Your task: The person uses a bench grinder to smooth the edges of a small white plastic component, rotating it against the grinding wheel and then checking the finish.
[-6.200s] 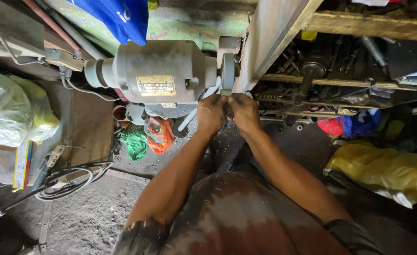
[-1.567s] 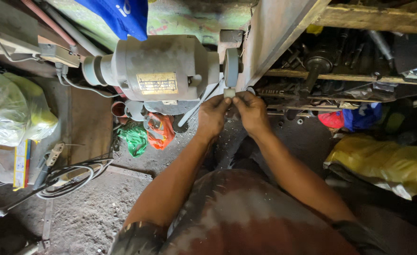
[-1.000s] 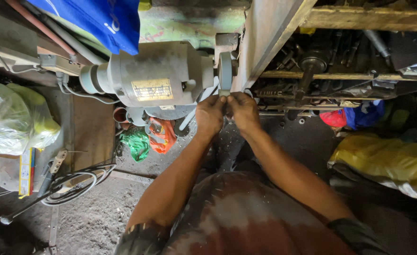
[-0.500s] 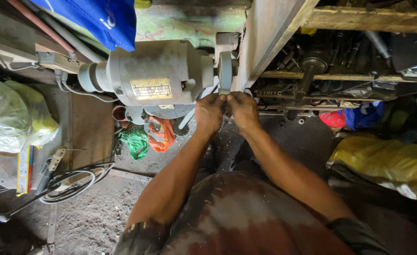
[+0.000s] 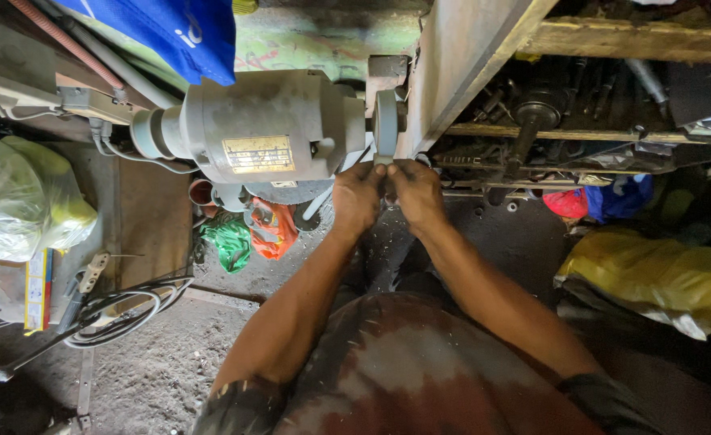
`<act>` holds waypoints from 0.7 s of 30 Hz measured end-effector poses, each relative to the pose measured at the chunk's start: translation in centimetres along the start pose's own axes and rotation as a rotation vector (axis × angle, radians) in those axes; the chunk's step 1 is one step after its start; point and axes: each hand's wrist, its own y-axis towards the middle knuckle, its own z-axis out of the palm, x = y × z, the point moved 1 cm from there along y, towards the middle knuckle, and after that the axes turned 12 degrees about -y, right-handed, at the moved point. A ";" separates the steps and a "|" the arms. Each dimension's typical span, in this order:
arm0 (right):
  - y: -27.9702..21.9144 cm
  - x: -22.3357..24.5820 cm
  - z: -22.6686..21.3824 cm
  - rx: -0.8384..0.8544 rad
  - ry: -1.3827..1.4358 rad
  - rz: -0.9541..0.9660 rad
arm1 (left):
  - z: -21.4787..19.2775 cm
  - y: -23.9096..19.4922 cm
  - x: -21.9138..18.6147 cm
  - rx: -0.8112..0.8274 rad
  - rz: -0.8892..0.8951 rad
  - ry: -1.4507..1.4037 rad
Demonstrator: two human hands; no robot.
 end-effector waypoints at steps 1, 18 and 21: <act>0.2 -0.4 0.2 0.002 0.000 0.000 | -0.2 -0.5 -0.5 -0.002 -0.001 0.000; -0.1 -0.3 -0.1 0.022 0.043 -0.045 | -0.1 -2.8 -2.1 -0.017 0.093 -0.099; -1.0 2.4 -0.8 0.045 -0.077 -0.017 | -0.5 -1.7 -1.7 -0.023 0.058 -0.054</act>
